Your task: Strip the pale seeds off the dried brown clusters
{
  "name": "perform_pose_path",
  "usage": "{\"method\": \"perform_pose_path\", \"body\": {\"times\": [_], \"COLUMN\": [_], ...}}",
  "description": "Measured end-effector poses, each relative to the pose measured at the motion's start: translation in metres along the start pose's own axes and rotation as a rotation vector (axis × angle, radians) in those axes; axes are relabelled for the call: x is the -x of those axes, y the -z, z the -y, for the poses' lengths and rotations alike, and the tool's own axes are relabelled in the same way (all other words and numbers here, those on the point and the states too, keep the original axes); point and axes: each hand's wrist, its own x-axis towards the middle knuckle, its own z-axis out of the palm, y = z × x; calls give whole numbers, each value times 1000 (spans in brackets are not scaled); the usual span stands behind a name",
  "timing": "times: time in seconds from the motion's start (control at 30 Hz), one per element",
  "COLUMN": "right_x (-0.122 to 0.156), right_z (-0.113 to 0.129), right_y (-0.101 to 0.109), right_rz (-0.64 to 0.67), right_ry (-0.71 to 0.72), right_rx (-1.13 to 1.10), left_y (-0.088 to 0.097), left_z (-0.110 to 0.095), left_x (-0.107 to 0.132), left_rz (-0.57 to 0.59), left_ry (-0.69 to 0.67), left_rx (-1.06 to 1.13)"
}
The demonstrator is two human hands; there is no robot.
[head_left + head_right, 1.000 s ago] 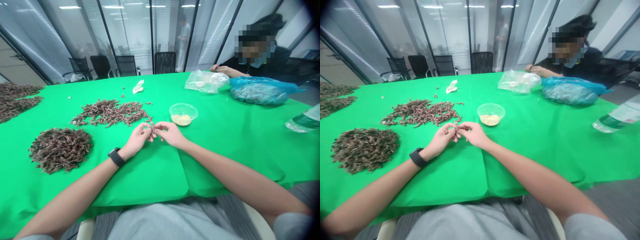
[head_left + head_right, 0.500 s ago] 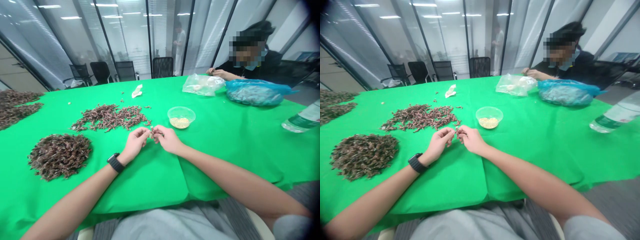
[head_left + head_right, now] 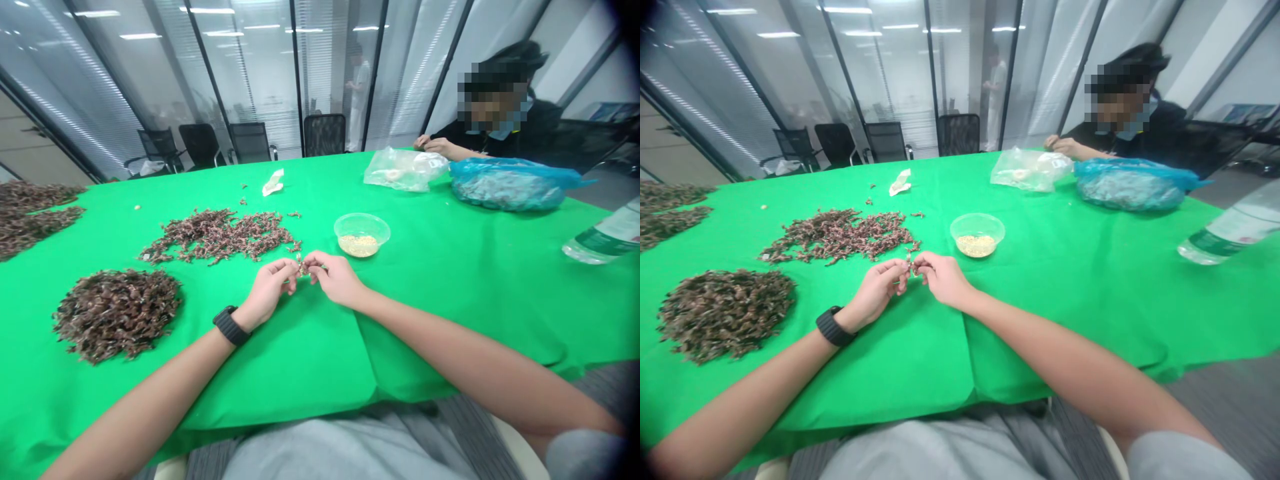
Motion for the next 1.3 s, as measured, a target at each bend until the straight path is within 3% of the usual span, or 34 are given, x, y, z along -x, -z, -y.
{"method": "perform_pose_path", "body": {"times": [0.33,0.6,0.7,0.8,0.9,1.1,1.2,1.3], "right_x": [1,2,3,3,3,0,-1,0], "right_z": [0,-3,-3,0,3,-3,-6,-7], "right_y": [-1,-7,-7,-5,-1,2,2,3], "right_rz": [13,48,69,64,19,-35,-35,-29], "right_ry": [42,-41,-48,-35,44,261,287,292], "right_rx": [103,16,6,50,150,315,350,377], "left_y": [-1,-1,4,6,4,3,5,6], "left_z": [-1,-3,-10,-14,-11,-7,-12,-16], "left_x": [-1,2,5,5,3,-3,-5,-6], "left_rz": [6,-126,-58,-4,-50,45,53,69], "left_ry": [-3,-332,-482,-510,-369,199,383,453], "left_rx": [5,-480,-698,-726,-523,235,409,479]}}
